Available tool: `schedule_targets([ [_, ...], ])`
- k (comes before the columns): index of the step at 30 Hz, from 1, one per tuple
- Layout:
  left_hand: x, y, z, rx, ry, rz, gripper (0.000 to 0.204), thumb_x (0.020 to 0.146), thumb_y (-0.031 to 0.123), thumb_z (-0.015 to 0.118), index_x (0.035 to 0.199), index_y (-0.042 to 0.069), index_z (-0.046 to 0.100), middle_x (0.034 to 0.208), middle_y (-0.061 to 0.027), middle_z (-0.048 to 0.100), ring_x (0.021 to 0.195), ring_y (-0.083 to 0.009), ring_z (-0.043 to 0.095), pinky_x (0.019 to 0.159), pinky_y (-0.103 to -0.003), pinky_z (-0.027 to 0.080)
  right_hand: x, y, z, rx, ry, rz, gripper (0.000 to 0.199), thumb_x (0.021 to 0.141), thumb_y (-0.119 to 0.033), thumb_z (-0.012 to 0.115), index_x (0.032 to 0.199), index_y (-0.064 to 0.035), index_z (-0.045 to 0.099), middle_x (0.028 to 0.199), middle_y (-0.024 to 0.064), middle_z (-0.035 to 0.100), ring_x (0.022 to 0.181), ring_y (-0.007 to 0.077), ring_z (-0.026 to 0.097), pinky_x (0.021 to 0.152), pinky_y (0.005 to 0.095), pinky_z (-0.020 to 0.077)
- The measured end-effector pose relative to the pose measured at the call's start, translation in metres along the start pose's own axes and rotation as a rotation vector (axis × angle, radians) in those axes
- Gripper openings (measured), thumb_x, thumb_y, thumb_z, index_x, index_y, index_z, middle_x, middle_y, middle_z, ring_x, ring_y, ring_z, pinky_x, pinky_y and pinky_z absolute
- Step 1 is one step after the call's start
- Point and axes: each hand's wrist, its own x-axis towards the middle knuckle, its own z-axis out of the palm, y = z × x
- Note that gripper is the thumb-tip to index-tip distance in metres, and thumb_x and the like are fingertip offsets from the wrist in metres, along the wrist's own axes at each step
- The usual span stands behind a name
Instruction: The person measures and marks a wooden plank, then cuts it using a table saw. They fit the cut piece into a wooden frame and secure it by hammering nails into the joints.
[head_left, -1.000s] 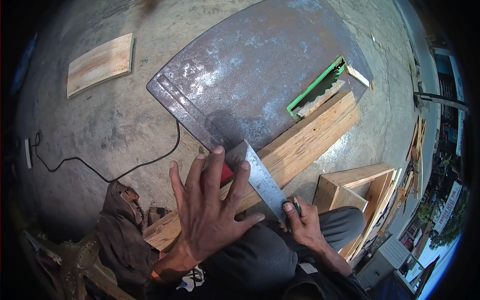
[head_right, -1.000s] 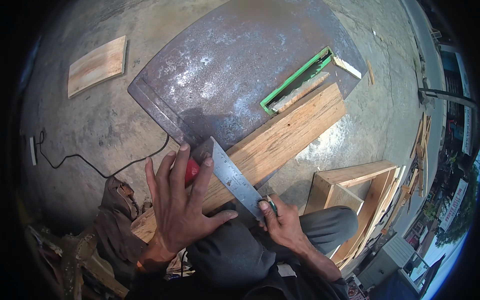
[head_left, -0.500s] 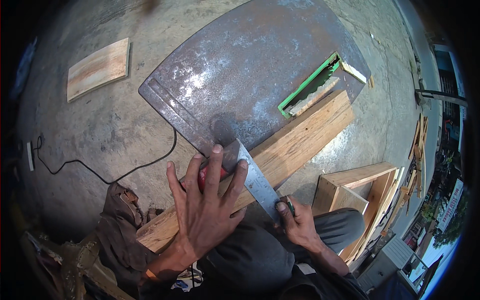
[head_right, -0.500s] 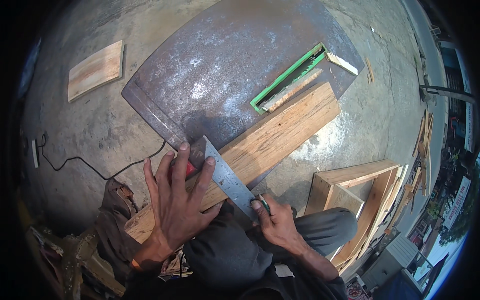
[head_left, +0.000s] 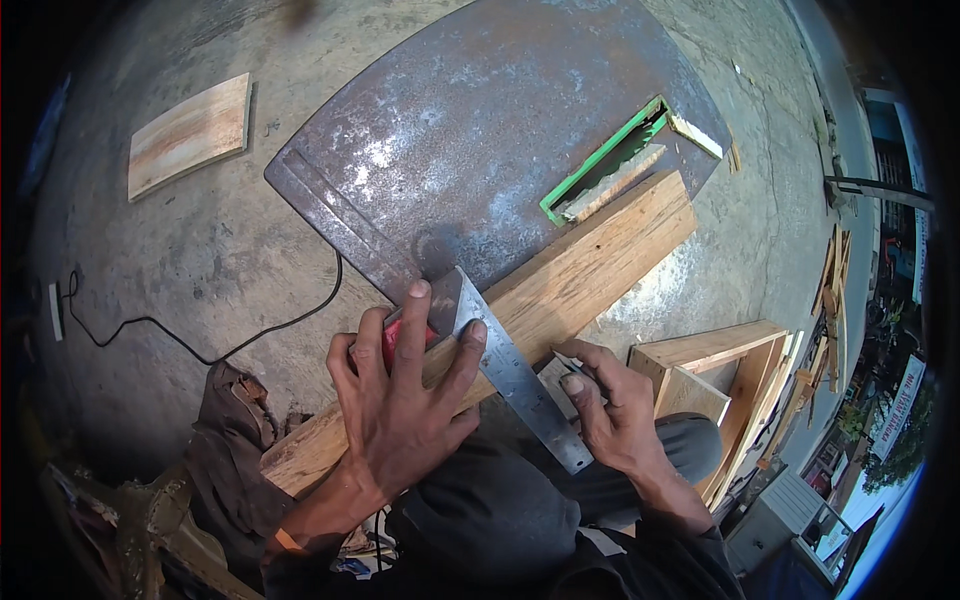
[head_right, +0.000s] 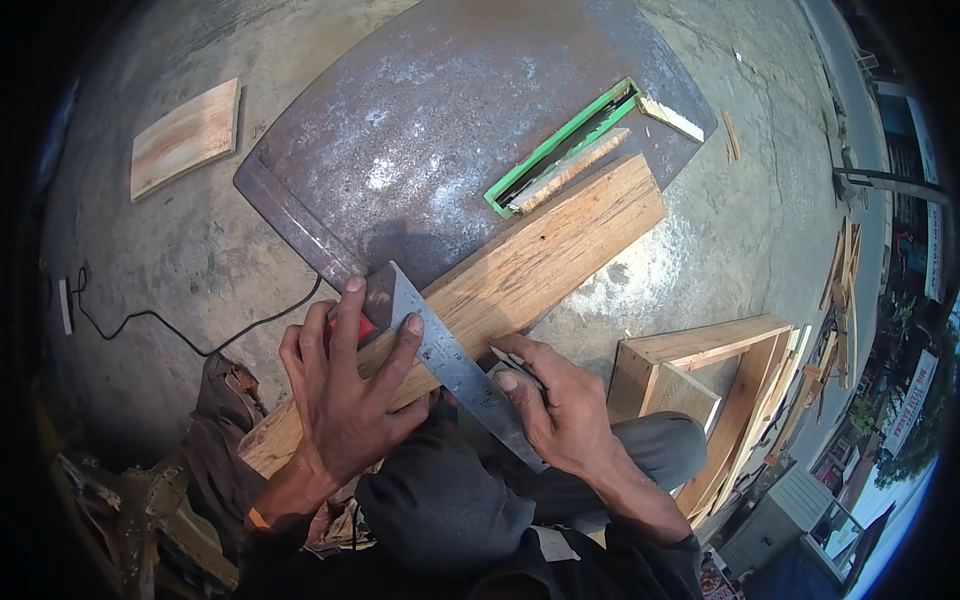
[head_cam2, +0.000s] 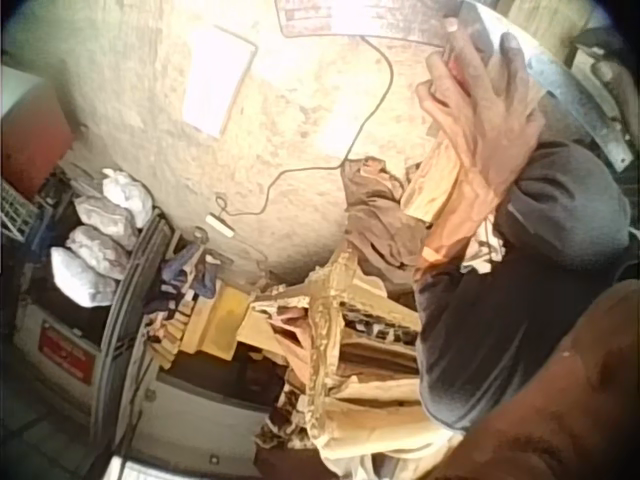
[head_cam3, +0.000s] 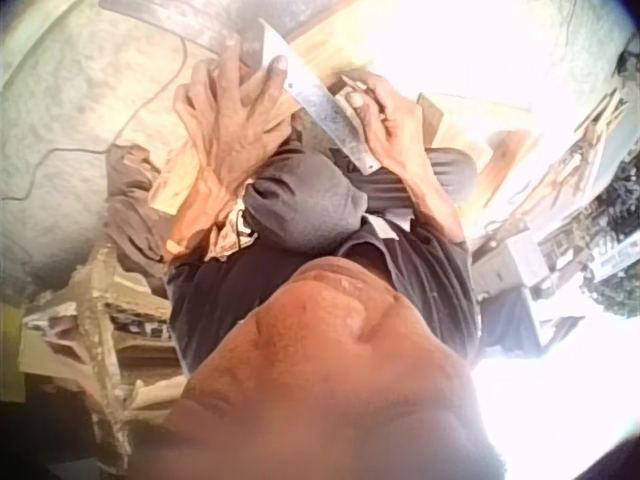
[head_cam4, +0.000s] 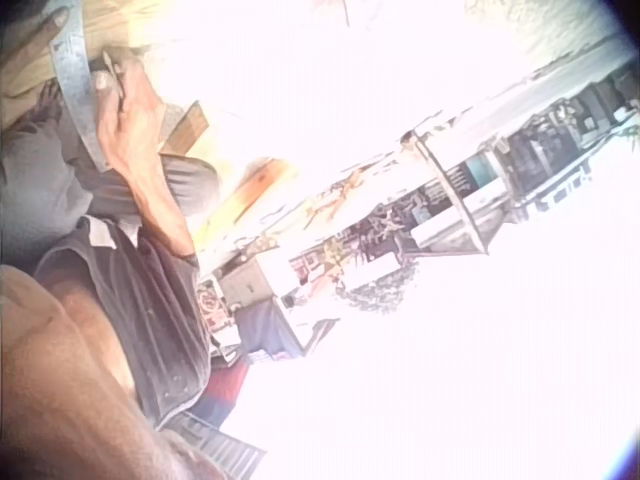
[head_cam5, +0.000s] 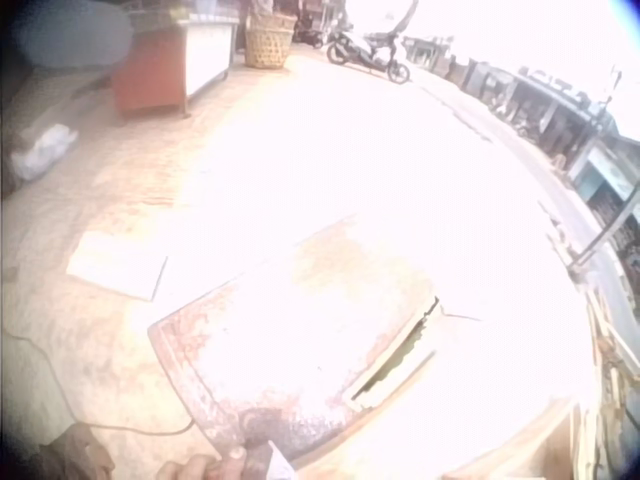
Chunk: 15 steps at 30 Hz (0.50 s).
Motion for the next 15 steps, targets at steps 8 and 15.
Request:
schedule_targets([
  [8, 0.002, 0.001, -0.001, -0.016, 0.013, -0.006, 0.072, 0.059, 0.035, 0.089, 0.127, 0.023, 0.07, 0.153, -0.0276, 0.037, 0.126, -0.0435, 0.042, 0.095, -0.056, 0.032, 0.047, -0.017, 0.025, -0.22, 0.14, -0.33, 0.025, 0.088, -0.003, 0.07, 0.112, -0.0021, 0.065, 0.085, 0.0162, 0.067, 0.077, 0.0338, 0.07, 0.063, 0.0428, 0.0564],
  [15, 0.002, 0.001, -0.002, -0.058, -0.004, -0.029, 0.068, 0.057, 0.029, 0.089, 0.123, 0.021, 0.072, 0.156, -0.026, 0.034, 0.127, -0.0436, 0.041, 0.094, -0.057, 0.033, 0.052, -0.019, 0.02, -0.39, 0.085, -0.413, 0.035, 0.077, -0.002, 0.074, 0.111, -0.0009, 0.067, 0.081, 0.0131, 0.065, 0.073, 0.0286, 0.069, 0.061, 0.0393, 0.0562],
])
